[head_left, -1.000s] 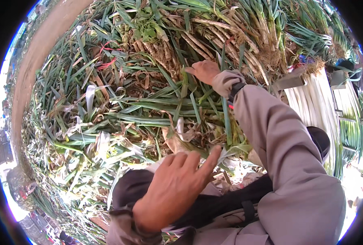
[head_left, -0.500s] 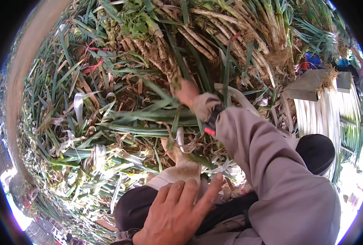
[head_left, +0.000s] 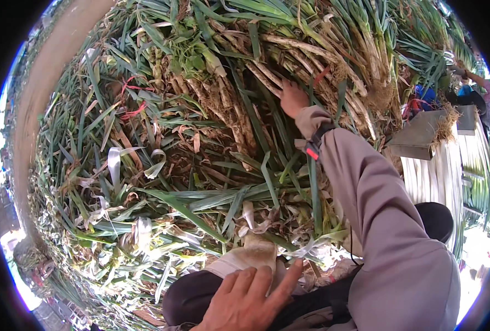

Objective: Peeling and cleaning harvested leeks by hand in an agricultural processing area.

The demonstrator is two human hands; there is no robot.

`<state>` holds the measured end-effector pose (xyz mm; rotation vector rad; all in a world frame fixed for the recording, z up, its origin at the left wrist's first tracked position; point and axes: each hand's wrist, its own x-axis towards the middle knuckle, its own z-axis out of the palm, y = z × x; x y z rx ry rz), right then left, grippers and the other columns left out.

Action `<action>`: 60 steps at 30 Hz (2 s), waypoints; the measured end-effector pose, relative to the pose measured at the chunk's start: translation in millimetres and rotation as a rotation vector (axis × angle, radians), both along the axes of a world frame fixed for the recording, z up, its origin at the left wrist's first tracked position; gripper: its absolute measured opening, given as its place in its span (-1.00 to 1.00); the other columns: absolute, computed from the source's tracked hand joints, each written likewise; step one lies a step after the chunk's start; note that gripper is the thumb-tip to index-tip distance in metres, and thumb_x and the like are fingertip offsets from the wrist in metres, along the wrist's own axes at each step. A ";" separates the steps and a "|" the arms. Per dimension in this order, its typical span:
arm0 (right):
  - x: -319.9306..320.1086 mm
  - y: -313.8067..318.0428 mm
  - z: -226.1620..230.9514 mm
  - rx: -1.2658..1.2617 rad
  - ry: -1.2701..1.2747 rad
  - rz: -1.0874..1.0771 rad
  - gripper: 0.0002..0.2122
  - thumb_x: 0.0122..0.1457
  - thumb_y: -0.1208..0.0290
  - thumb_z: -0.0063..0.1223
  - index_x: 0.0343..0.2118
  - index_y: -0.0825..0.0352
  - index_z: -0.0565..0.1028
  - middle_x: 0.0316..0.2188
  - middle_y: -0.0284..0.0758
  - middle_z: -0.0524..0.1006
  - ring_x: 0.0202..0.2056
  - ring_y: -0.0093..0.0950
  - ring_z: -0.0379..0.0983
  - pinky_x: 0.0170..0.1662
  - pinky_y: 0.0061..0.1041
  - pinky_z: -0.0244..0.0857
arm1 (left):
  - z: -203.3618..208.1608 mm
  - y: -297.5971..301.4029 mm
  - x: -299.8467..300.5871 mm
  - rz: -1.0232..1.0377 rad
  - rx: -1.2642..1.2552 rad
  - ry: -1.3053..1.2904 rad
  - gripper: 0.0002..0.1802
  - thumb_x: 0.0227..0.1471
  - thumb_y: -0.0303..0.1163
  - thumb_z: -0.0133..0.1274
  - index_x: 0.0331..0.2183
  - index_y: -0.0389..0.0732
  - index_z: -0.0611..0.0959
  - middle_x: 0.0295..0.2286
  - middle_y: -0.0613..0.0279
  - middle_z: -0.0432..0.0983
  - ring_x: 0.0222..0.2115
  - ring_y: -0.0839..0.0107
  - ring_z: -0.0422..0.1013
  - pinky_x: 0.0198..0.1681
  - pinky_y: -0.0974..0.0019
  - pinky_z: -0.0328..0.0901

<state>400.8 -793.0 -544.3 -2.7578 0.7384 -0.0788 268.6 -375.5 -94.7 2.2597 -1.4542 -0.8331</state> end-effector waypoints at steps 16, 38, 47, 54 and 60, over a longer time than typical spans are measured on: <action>-251.6 155.1 141.1 1.266 0.110 0.121 -0.59 0.45 0.20 0.43 0.09 0.50 0.74 -0.08 -0.30 0.76 -0.08 -0.52 0.62 0.01 -0.36 0.56 | 64.2 16.7 -111.7 -0.103 -0.064 -0.009 -0.10 0.35 -0.27 0.31 0.58 -0.13 0.35 -0.06 -0.01 0.56 -0.05 0.00 0.57 0.11 -0.04 0.51; -560.4 214.3 648.7 1.034 0.001 0.426 -0.64 0.40 0.25 0.51 0.00 0.47 0.66 -0.30 -0.24 0.64 -0.31 -0.48 0.58 -0.28 -0.35 0.39 | -9.8 17.1 -36.6 1.314 -0.553 0.692 -0.37 0.52 0.15 0.25 0.15 -0.28 0.67 -0.16 0.07 0.74 -0.17 0.28 0.65 -0.08 0.22 0.53; -606.4 183.0 642.2 0.774 0.071 0.775 -0.65 0.24 0.34 0.55 -0.04 0.39 0.63 -0.31 -0.11 0.62 -0.31 -0.01 0.64 -0.21 -0.11 0.51 | 30.0 -19.6 -54.4 0.944 -1.054 1.156 -0.54 0.71 -0.10 -0.06 0.24 -0.31 0.57 -0.09 -0.01 0.70 -0.16 0.18 0.67 -0.06 0.03 0.64; -586.9 156.7 493.6 0.145 0.172 0.659 -0.69 0.37 0.23 0.41 0.03 0.31 0.69 -0.20 -0.07 0.67 -0.11 -0.01 0.68 0.04 -0.01 0.52 | 82.7 -0.5 -46.5 1.049 -1.415 1.093 -0.56 0.54 -0.11 0.28 0.15 -0.28 0.67 -0.04 0.10 0.72 0.06 0.16 0.59 0.17 -0.02 0.55; -451.9 215.8 523.5 0.478 -0.299 0.584 -0.54 0.51 0.05 0.31 0.19 0.37 0.67 -0.13 -0.03 0.67 -0.10 -0.04 0.66 0.03 -0.08 0.54 | 83.4 21.0 -72.4 0.818 -1.455 1.105 -0.59 0.51 -0.26 0.31 0.18 -0.33 0.68 -0.06 0.13 0.72 -0.07 0.18 0.69 0.13 -0.11 0.68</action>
